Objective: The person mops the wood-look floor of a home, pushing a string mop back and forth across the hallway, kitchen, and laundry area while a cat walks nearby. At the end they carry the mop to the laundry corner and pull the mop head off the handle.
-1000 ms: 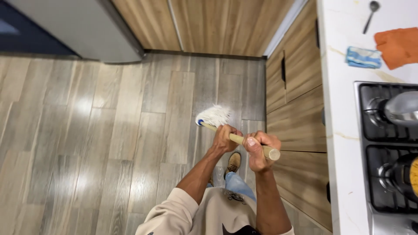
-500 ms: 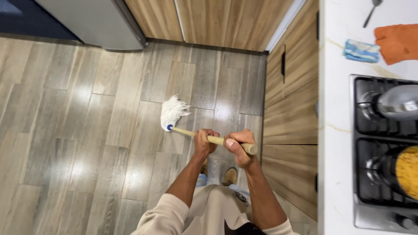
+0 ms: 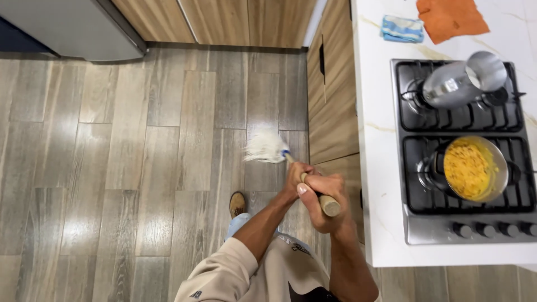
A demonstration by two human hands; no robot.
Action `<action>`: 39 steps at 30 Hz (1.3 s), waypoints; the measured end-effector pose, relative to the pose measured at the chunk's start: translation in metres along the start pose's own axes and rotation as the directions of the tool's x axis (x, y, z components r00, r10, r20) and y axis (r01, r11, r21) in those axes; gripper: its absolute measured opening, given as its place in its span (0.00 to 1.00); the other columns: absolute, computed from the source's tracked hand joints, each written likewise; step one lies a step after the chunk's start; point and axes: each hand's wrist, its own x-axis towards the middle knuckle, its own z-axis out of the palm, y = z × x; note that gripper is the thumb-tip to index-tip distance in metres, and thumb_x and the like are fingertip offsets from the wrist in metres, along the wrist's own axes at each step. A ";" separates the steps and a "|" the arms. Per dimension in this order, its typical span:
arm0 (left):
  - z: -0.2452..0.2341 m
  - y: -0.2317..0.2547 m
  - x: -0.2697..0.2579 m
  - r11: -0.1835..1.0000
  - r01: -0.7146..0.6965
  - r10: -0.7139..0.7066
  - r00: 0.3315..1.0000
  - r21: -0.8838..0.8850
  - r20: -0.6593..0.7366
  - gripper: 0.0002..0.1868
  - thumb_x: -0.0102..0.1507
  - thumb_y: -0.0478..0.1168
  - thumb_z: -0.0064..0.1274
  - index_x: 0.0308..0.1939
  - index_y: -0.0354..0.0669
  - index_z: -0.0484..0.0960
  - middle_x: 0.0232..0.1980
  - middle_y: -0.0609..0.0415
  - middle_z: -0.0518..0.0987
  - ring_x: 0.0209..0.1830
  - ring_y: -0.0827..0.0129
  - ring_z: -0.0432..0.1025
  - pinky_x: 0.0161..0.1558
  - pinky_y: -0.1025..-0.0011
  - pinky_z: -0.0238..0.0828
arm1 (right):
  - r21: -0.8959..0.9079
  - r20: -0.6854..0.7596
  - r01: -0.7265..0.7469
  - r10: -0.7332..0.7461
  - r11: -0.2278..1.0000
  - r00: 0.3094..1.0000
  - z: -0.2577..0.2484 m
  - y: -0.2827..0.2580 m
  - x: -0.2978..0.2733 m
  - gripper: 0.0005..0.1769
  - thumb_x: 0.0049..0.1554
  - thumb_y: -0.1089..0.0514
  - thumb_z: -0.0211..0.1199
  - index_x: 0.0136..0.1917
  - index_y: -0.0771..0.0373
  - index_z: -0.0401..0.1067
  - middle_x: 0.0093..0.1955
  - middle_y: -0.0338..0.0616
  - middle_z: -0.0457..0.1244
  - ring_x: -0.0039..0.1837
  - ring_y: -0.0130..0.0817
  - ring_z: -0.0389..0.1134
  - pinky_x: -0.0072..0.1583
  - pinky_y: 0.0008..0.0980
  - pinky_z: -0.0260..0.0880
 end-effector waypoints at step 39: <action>-0.173 0.016 -0.227 0.817 0.140 0.116 0.910 0.559 -0.398 0.27 0.66 0.39 0.67 0.17 0.43 0.67 0.19 0.44 0.70 0.17 0.47 0.69 0.24 0.54 0.65 | 0.466 0.141 -0.060 -0.007 0.883 0.990 0.168 -0.025 -0.092 0.27 0.70 0.54 0.61 0.30 0.64 0.61 0.27 0.39 0.56 0.29 0.26 0.53 0.35 0.35 0.52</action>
